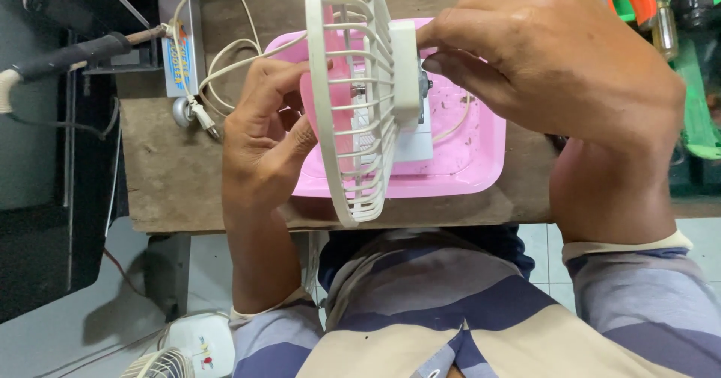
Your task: Assembling a small portable electric fan by connecting the motor housing to the base and attaching the safety grille.
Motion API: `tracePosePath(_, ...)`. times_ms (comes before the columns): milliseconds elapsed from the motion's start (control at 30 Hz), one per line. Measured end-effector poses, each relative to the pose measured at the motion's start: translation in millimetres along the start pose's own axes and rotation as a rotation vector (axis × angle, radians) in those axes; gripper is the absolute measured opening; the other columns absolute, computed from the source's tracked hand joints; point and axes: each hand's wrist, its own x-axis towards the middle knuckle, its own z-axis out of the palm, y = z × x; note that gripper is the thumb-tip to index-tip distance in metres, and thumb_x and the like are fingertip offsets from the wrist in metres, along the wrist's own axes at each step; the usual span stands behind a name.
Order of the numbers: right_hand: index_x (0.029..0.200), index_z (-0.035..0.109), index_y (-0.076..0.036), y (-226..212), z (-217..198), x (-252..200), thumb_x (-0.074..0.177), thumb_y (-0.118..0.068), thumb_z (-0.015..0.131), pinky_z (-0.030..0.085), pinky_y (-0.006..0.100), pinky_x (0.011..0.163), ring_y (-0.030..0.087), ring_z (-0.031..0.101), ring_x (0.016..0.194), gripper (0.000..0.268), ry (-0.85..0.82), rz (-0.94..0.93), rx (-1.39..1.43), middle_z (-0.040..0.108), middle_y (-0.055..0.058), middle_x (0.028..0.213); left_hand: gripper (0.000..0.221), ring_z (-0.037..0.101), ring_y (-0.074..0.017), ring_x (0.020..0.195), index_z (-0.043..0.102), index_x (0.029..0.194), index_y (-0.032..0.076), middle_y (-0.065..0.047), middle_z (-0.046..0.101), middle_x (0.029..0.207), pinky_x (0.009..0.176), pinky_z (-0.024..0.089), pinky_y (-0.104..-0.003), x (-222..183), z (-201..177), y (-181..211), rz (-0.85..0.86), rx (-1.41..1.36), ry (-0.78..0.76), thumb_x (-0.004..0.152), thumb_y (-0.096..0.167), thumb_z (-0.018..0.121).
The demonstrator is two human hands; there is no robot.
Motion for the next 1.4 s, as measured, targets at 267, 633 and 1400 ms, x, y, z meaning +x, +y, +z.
tracePosePath(267,0.130,0.072,-0.015,1,-1,0,0.113,-0.021,0.062,0.042,0.045,0.055,0.029,0.063,0.073,0.021,0.009,-0.012,0.008,0.068,0.006,0.093,0.038,0.053,-0.0143,0.105,0.065,0.131,0.006,-0.004,0.057,0.113,0.090,0.048,-0.025,0,3,-2,-0.040,-0.010,0.015,0.106,0.034,0.062)
tracePosePath(633,0.128,0.071,-0.016,1,1,0,0.112,-0.021,0.062,0.041,0.046,0.056,0.030,0.062,0.073,0.019,-0.009,0.021,-0.008,0.065,0.005,0.089,0.038,0.055,-0.0113,0.093,0.060,0.133,0.004,-0.004,0.055,0.109,0.084,0.051,-0.023,0,4,-4,-0.053,-0.039,-0.010,0.107,0.031,0.060)
tracePosePath(1400,0.134,0.073,-0.004,5,-15,-7,0.113,-0.016,0.064,0.046,0.040,0.074,0.027,0.068,0.094,0.026,0.001,0.040,0.096,0.075,0.010,0.113,0.032,0.068,-0.0137,0.104,0.062,0.138,0.008,-0.006,0.071,0.129,0.088,0.055,-0.024,-8,7,3,-0.058,0.009,0.043,0.107,0.019,0.064)
